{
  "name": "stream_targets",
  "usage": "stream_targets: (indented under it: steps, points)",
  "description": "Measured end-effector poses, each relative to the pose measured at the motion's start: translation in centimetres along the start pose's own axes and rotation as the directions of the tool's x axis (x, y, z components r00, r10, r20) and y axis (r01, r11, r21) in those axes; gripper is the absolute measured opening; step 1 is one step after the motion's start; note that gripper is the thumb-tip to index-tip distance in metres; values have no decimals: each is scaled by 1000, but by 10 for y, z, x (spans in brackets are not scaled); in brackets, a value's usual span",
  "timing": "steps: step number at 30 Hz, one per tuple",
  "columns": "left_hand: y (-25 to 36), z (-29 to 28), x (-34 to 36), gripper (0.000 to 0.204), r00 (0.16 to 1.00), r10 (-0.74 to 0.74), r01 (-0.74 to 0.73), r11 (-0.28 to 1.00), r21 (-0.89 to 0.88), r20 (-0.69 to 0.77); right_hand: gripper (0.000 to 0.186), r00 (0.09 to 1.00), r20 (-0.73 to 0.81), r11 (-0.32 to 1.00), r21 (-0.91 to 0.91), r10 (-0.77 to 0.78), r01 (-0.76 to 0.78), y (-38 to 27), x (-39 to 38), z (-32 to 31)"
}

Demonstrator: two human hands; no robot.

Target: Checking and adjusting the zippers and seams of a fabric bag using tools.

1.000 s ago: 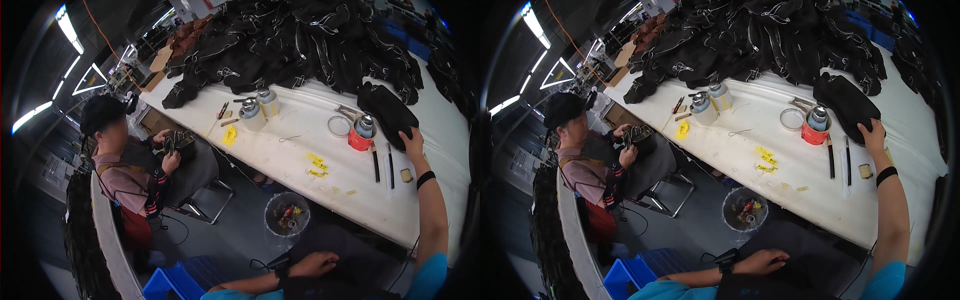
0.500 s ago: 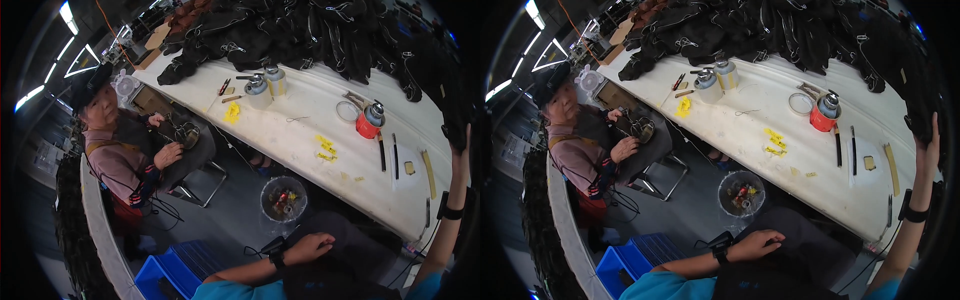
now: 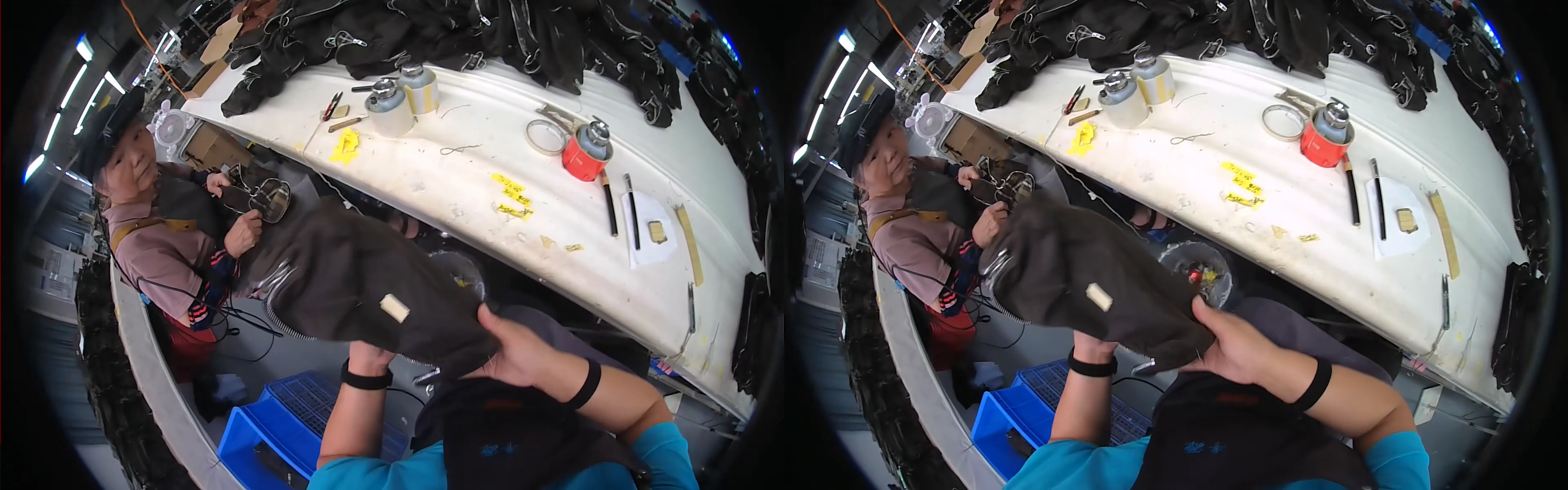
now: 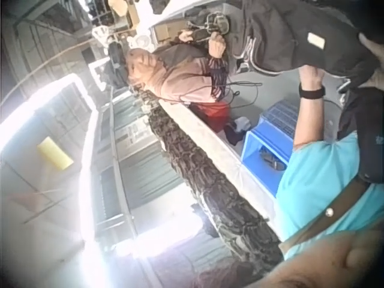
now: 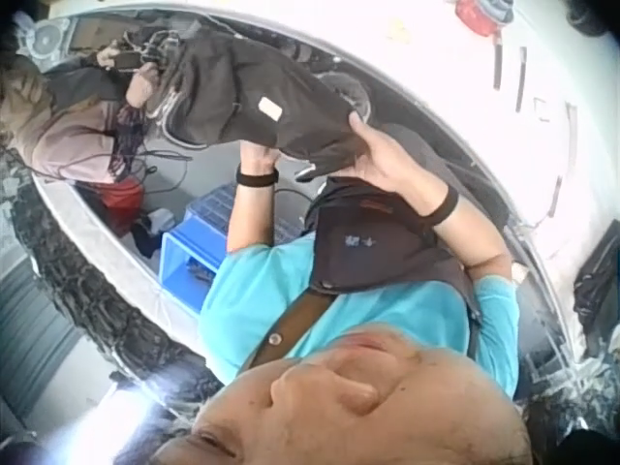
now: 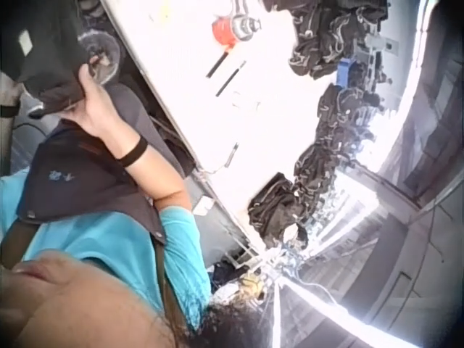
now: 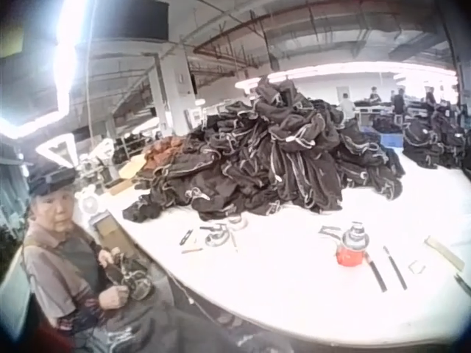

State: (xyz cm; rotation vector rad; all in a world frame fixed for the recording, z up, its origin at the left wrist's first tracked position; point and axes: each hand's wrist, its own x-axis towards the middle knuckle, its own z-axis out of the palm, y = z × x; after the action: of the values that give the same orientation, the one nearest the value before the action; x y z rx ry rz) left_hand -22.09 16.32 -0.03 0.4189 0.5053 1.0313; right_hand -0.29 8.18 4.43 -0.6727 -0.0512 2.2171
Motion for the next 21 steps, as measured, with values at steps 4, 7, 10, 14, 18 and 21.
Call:
stream_targets:
  steps: [4, 7, 10, 14, 18, 21]
  points:
    - [30, -25, -16, 56, 942, 203, -120, 947, 298, -267, 61, 929, -365, 910, -401, -57, -102, 41, -8, -76]
    - [50, -74, -6, 49, 844, 276, 21, 839, 543, -460, 43, 894, -420, 795, -590, -155, -139, 52, -24, -120]
    - [38, -131, -2, 33, 775, 388, 75, 728, 682, -499, 40, 918, -367, 772, -623, -148, -124, 65, -31, -137]
    - [-23, -112, -12, 32, 839, 102, 345, 660, 668, -535, 29, 883, -388, 814, -580, -263, -13, 74, -31, -143]
    - [-30, -70, -14, 34, 903, -78, 359, 677, 643, -422, 27, 865, -385, 829, -555, -322, 61, 77, -36, -146]
    - [-6, -42, -9, 33, 966, -114, 249, 639, 728, -231, 27, 849, -413, 855, -513, -329, 82, 71, -36, -140]
